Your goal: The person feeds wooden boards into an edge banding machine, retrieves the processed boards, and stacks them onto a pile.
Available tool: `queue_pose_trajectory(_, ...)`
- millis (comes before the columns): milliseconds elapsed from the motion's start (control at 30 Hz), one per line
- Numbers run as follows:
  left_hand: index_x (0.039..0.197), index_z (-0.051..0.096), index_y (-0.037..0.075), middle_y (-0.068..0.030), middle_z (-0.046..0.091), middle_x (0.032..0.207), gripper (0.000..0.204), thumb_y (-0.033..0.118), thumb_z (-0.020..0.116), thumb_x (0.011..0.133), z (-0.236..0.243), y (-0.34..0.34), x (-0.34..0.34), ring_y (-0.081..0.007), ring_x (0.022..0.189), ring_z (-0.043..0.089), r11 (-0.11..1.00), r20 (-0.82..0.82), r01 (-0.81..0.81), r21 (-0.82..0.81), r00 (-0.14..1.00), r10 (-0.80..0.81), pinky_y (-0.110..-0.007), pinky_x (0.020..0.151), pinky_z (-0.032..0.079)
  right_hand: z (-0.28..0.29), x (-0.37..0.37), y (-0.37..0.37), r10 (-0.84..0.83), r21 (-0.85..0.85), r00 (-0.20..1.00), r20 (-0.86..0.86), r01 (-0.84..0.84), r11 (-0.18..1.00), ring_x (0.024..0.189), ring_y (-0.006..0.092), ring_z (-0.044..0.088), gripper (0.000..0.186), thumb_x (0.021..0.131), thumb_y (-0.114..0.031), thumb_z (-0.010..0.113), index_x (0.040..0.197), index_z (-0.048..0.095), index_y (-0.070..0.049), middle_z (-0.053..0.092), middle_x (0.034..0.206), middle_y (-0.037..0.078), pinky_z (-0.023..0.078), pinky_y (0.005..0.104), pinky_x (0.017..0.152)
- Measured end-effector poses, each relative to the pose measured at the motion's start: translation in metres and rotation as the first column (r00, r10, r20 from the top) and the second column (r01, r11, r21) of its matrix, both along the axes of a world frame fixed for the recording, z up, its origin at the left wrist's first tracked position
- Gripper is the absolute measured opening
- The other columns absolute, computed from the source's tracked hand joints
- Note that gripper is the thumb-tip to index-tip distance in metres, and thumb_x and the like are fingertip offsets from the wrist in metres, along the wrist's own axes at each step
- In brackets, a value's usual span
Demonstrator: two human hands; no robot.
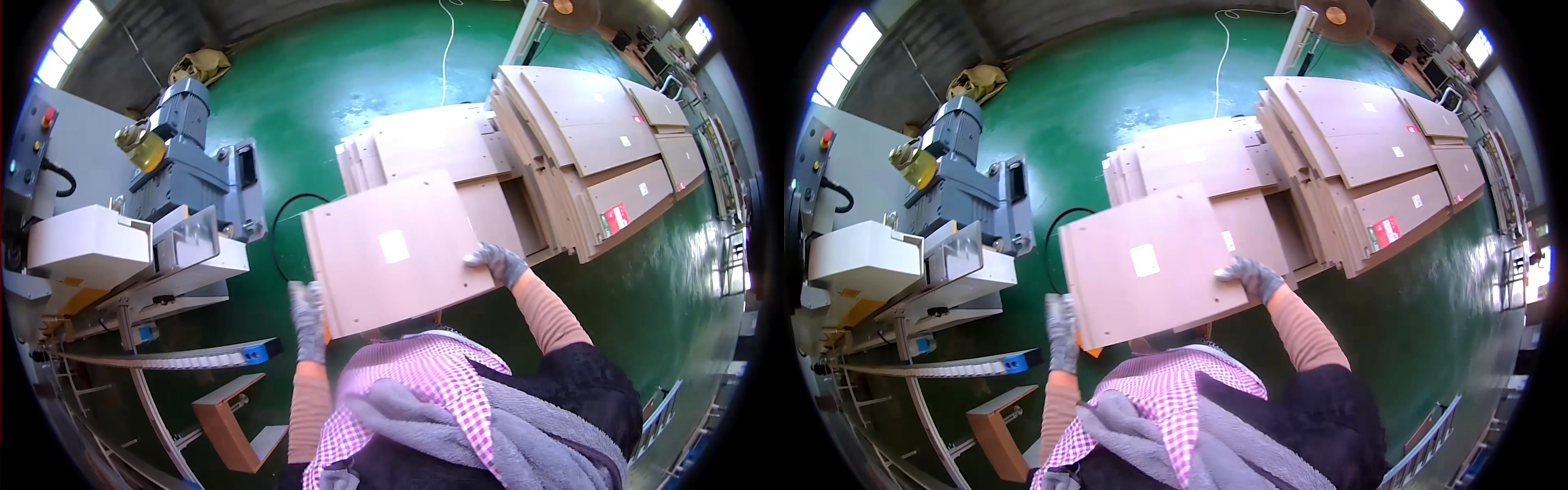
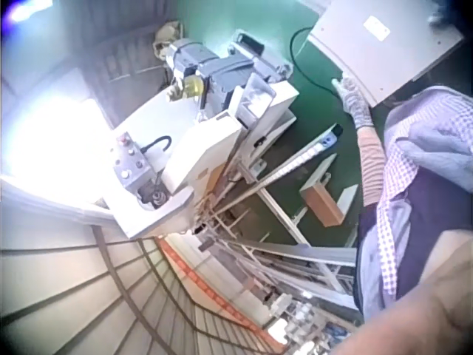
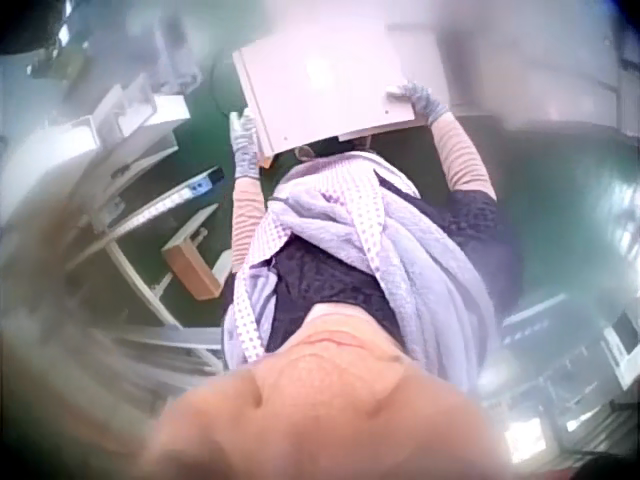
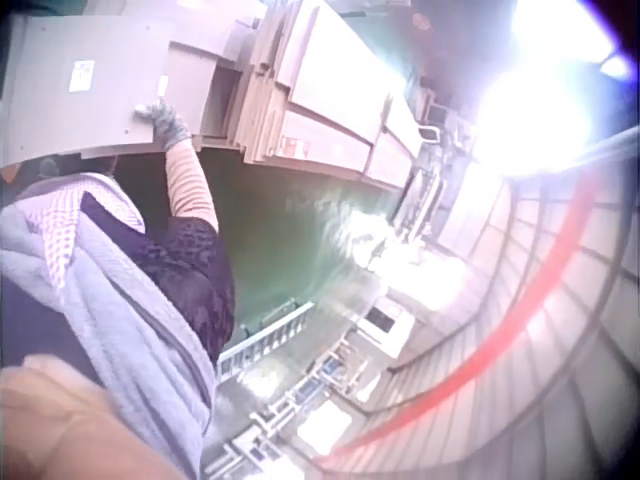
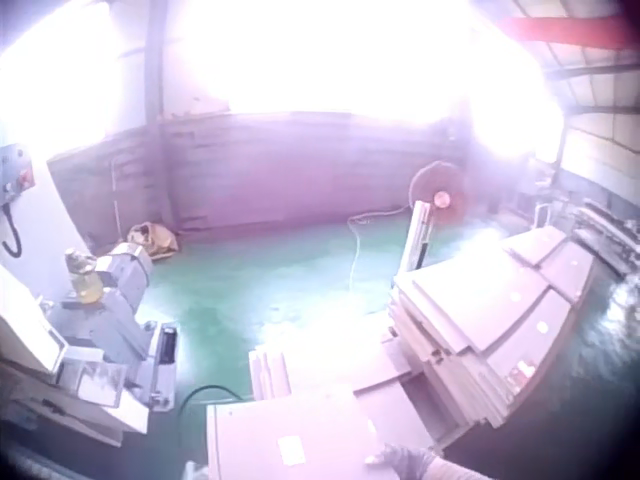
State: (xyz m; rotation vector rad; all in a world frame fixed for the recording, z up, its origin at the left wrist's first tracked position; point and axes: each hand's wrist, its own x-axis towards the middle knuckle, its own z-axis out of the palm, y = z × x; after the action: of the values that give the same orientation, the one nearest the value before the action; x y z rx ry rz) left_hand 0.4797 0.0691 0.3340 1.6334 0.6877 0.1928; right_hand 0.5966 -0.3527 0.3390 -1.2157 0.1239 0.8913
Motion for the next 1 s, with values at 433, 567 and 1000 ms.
queue_pose_trajectory(433,0.102,0.065,-0.002,-0.0193,0.067,0.09,0.041,0.036,0.051,0.092,-0.11,-0.231,0.079,-0.0319,0.083,0.062,0.957,-0.309,0.277,0.085,0.921,-0.239,-0.04,0.078,0.047,-0.071,0.02,-0.162,0.199,-0.931,0.957,0.212,0.136,0.338,0.102,0.0364,0.061,0.071,0.072,-0.051,0.071,0.113,0.06,0.006,0.064,0.107,0.025,0.047,0.0385,0.09)
queue_pose_trajectory(567,0.129,0.05,0.004,-0.0267,0.057,0.119,0.053,0.039,0.052,0.09,-0.141,-0.227,0.086,-0.0406,0.111,0.054,0.867,-0.474,0.446,0.224,0.827,-0.303,-0.039,0.095,0.041,-0.087,0.035,-0.155,0.235,-0.947,0.943,0.234,0.166,0.276,0.119,0.0353,0.052,0.08,0.074,-0.053,0.069,0.127,0.049,0.004,0.054,0.126,0.026,0.041,0.0388,0.101)
queue_pose_trajectory(1000,0.126,0.05,-0.001,-0.0129,0.055,0.103,0.048,0.037,0.044,0.096,-0.203,-0.231,0.085,-0.0264,0.096,0.051,0.913,-0.206,0.353,-0.203,0.896,-0.392,-0.04,0.096,0.04,-0.17,0.042,-0.15,0.27,-0.763,0.742,0.614,0.471,0.443,0.108,0.0377,0.056,0.062,0.069,-0.012,0.074,0.122,0.045,0.003,0.057,0.117,0.024,0.046,0.0412,0.093)
